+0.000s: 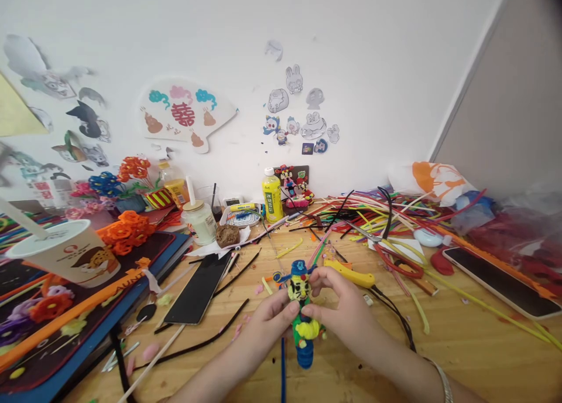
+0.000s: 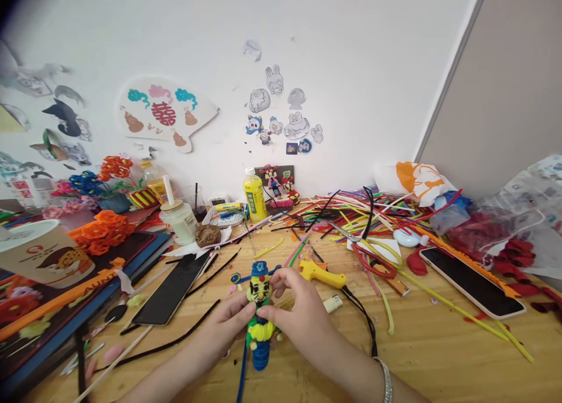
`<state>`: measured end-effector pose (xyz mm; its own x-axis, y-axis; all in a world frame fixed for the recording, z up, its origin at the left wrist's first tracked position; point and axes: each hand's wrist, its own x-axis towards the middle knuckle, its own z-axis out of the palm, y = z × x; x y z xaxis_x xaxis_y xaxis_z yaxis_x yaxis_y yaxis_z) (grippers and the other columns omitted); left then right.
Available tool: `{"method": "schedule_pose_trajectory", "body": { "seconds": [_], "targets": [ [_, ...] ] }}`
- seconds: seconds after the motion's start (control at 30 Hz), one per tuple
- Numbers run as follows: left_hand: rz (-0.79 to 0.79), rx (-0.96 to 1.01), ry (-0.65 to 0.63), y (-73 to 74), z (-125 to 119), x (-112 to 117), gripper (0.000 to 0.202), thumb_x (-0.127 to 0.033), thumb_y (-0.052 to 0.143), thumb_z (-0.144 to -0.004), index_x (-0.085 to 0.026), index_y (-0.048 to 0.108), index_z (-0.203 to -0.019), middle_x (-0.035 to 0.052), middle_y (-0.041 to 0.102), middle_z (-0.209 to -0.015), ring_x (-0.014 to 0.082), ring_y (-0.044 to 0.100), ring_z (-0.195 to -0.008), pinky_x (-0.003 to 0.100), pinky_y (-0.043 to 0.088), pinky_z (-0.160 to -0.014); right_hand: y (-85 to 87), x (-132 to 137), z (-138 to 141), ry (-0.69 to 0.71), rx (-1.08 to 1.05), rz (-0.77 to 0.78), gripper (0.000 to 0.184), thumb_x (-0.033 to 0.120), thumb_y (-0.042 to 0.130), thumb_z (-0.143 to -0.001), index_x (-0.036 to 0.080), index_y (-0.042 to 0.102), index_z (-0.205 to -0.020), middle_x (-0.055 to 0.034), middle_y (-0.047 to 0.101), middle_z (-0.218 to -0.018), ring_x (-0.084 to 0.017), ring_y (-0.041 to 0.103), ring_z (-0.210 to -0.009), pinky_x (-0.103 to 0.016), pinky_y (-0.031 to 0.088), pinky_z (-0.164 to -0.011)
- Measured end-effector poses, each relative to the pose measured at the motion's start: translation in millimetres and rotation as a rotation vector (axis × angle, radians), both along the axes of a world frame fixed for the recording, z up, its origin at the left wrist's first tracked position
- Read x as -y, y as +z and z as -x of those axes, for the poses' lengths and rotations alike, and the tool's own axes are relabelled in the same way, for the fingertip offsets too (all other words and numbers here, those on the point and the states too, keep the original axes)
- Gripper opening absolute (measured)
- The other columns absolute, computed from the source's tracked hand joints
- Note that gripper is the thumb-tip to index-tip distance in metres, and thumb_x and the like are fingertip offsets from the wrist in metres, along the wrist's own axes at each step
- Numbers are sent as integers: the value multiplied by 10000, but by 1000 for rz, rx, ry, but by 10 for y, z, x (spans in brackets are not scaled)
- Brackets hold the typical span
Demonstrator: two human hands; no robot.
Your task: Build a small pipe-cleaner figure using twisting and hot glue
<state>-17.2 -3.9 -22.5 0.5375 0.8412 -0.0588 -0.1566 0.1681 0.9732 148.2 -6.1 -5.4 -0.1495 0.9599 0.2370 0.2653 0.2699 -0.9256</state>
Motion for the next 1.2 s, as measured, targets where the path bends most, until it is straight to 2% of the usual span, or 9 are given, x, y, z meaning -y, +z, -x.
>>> {"method": "schedule_pose_trajectory", "body": {
  "seconds": [0.2, 0.37, 0.53, 0.63, 0.7, 0.87, 1.0, 1.1, 1.2],
  "targets": [
    [-115, -102, 19, 71, -2, -16, 425, -426, 572, -748, -204, 579, -1110, 42, 623, -843, 148, 528, -683, 240, 411, -610, 17, 8, 6, 45, -30, 5, 269, 156, 628, -644, 209, 566, -901, -16, 625, -910, -181, 574, -856, -319, 454, -772],
    [-108, -108, 33, 68, 14, -61, 496, -449, 612, -705, -206, 540, -1131, -2, 564, -718, 103, 475, -581, 183, 366, -497, 33, 8, -11, 60, -35, -16, 289, 175, 626, -663, 216, 588, -947, -28, 638, -963, -179, 578, -867, -323, 456, -790],
    [-97, -103, -6, 53, 70, -105, 404, -421, 555, -765, -227, 547, -1120, 11, 582, -806, 128, 521, -693, 219, 412, -609, 22, -42, -51, -37, -109, -16, 137, 309, 557, -751, 195, 545, -827, -37, 635, -835, -182, 594, -809, -313, 465, -732],
    [-103, -115, -11, 86, 72, -101, 373, -403, 557, -769, -227, 576, -1098, 17, 597, -823, 143, 529, -726, 247, 421, -668, 10, -100, -77, -103, -177, -18, 178, 369, 479, -799, 196, 510, -831, -31, 635, -770, -173, 601, -756, -300, 464, -697],
    [-112, -107, -17, 114, 55, -86, 362, -386, 555, -774, -232, 585, -1099, 29, 614, -860, 170, 541, -796, 270, 423, -716, -1, -132, -85, -76, -187, 2, 209, 379, 463, -803, 192, 523, -874, -33, 640, -774, -167, 599, -728, -290, 463, -667],
    [60, -41, -83, 103, 10, -36, 373, -370, 552, -781, -239, 563, -1130, 40, 633, -867, 195, 588, -805, 316, 442, -733, -28, -171, -80, 9, -153, 54, 198, 363, 471, -797, 189, 550, -746, -10, 619, -679, -154, 577, -648, -264, 449, -580],
    [236, 24, -74, 29, 11, -36, 382, -441, 442, -825, -185, 541, -1090, 69, 649, -768, 215, 641, -673, 365, 471, -650, -39, -205, -95, -66, -227, 107, 210, 382, 501, -766, 183, 541, -712, -6, 606, -631, -142, 539, -562, -259, 435, -536],
    [291, 67, -166, -16, 31, -65, 477, -521, 308, -842, -139, 564, -968, 120, 652, -792, 229, 649, -685, 354, 474, -619, -46, -235, -121, -152, -277, 150, 223, 404, 517, -747, 185, 551, -729, -16, 617, -659, -148, 528, -549, -255, 421, -487],
    [231, 78, -232, -41, 52, -87, 408, -498, 487, -779, -134, 570, -945, 115, 636, -849, 198, 634, -706, 321, 474, -632, -56, -273, -146, -203, -342, 178, 247, 428, 535, -731, 185, 570, -755, -24, 629, -687, -160, 543, -571, -262, 431, -487]
  ]
}}
